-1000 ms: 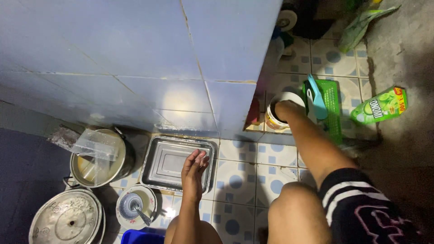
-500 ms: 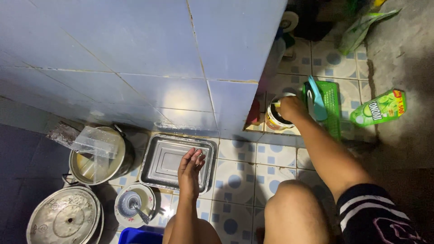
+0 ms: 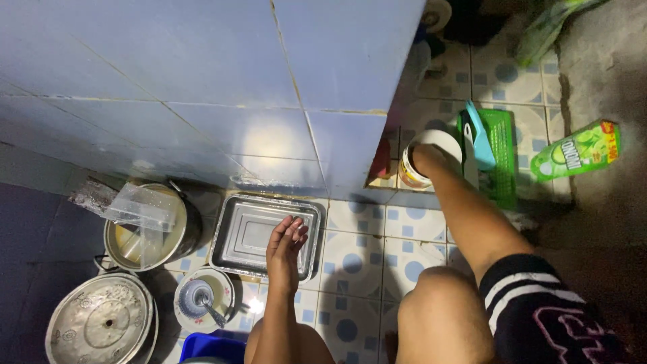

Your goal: Washing metal trays and kitchen utensils using a sponge, dish soap, and a water dipper on the floor of a tiled room.

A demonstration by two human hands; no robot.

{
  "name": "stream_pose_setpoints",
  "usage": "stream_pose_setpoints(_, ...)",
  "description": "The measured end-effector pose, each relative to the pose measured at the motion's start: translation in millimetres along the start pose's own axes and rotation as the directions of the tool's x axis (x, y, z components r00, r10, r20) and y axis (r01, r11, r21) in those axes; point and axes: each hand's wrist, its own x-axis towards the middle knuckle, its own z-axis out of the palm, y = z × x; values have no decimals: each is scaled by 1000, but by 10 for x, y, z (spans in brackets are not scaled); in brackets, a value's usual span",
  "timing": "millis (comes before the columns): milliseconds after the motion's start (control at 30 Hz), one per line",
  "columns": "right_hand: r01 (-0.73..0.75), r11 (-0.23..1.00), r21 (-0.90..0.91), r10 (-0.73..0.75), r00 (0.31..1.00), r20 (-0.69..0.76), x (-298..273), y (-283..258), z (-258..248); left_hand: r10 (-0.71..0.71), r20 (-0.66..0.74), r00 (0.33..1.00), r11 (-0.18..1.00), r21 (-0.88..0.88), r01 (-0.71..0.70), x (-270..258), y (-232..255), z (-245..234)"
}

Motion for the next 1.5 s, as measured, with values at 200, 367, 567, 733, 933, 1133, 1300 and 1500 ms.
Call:
stream_pose_setpoints(200,-18,1000,9,19,994,-107,-96,-18,-145,-3,-2,1000,1000,19,3,-39,13,-20)
stream_pose_setpoints(367,131,990,-49,-126,988,90,222,106,115,8,-3,1000,1000,10,-8,18,0,-96)
stream_pose_setpoints(567,74,996,44,-80,987,140,-372,-177,-319,6,-11,1000,999,39,-6,-14,34,-67)
stream_pose_setpoints(733,49,999,-12,-49,999,-21,-123,-12,-176,-2,-9,1000,999,40,2,25,-18,-140)
stream_pose_setpoints(933,147,984,103,-144,989,-35,-159,203,-520,0,-33,999,1000,13,0,8,84,-138)
stream_pose_setpoints(1133,99,989,113,-92,994,-59,-591,28,-930,-17,-55,998,999,37,19,20,114,-148)
stream_pose_setpoints(1300,277,948,-159,-250,953,169,-184,-24,-428,-26,-13,1000,1000,18,26,61,69,-137)
stream_pose_setpoints(1500,194,971,-137,-183,979,87,-117,-54,-366,-15,5,1000,1000,-13,15,130,-38,-199)
